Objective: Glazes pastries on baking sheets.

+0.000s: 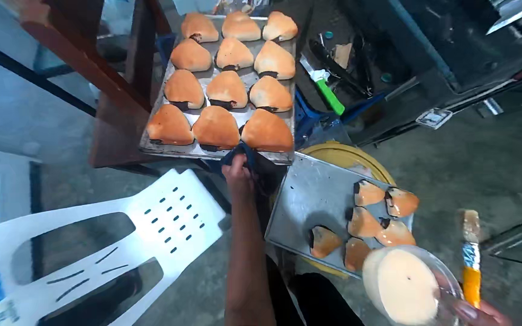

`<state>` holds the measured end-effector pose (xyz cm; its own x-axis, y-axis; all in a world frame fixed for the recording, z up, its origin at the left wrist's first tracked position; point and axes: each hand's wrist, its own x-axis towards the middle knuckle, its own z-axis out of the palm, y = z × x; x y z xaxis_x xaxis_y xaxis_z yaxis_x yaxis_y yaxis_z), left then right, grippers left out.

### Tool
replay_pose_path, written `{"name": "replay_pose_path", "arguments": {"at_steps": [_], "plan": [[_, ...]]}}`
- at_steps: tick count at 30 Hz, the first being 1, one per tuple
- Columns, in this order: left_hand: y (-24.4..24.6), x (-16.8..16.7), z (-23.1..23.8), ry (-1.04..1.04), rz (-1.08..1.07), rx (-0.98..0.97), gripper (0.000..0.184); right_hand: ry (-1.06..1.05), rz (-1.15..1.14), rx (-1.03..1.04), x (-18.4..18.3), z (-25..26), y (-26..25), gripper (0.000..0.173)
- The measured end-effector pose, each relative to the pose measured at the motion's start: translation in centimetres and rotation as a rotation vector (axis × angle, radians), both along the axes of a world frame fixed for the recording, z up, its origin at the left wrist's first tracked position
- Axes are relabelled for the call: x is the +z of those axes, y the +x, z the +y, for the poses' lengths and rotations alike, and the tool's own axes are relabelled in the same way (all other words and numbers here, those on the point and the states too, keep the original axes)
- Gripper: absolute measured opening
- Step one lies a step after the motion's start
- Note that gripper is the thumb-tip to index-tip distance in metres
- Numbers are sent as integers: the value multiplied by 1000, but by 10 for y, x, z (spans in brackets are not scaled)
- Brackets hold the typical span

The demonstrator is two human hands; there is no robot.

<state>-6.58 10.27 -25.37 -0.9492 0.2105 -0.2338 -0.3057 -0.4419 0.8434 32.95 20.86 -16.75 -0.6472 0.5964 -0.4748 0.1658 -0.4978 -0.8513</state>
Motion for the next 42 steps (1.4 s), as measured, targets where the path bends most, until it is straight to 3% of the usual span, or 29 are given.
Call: {"name": "replay_pose_path", "arguments": {"at_steps": [3, 6, 8, 12, 14, 18, 21, 23, 26, 30, 33, 35, 37, 39, 42], "plan": [[2, -13, -16, -12, -208, -84, 20, -2, -12, -9, 16, -1, -12, 20], [13, -8, -39, 122, -382, 20, 31, 9, 54, -22, 28, 2, -20, 21], [16, -8, -55, 172, -440, 39, 58, 24, 99, -32, 35, 4, -26, 24], [31, -2, -62, -209, -280, -161, 55, 4, 142, -57, 40, 2, -35, 29], [32, -11, -58, -405, -263, -125, 69, -22, 149, -57, 37, 0, -37, 28], [19, -49, -51, -745, -143, -107, 61, -39, 140, -18, 22, -2, -38, 29], [9, -72, -40, -927, -133, -69, 68, 12, 41, -40, 8, -5, -48, 20], [14, -83, -47, -901, -162, -8, 73, 29, 3, -49, 0, -7, -59, 18], [47, -72, -73, -719, -139, 9, 60, 13, 10, -28, -5, -11, -81, 18], [130, -6, -94, -216, -251, -381, 31, -38, -12, 70, 4, -29, -114, 17], [177, 30, -101, 50, -414, -479, 20, -123, 97, 129, 9, -48, -127, 19], [186, 47, -102, 6, -380, -447, 20, -126, 139, 151, 14, -51, -126, 19], [172, 58, -99, -207, -333, -398, 26, -72, 124, 136, 22, -44, -116, 18], [146, 38, -97, -353, -451, -296, 31, 3, 79, 100, 25, -33, -94, 24], [109, -21, -80, -453, -525, -82, 34, 61, 45, 20, 21, -15, -52, 17]]}}
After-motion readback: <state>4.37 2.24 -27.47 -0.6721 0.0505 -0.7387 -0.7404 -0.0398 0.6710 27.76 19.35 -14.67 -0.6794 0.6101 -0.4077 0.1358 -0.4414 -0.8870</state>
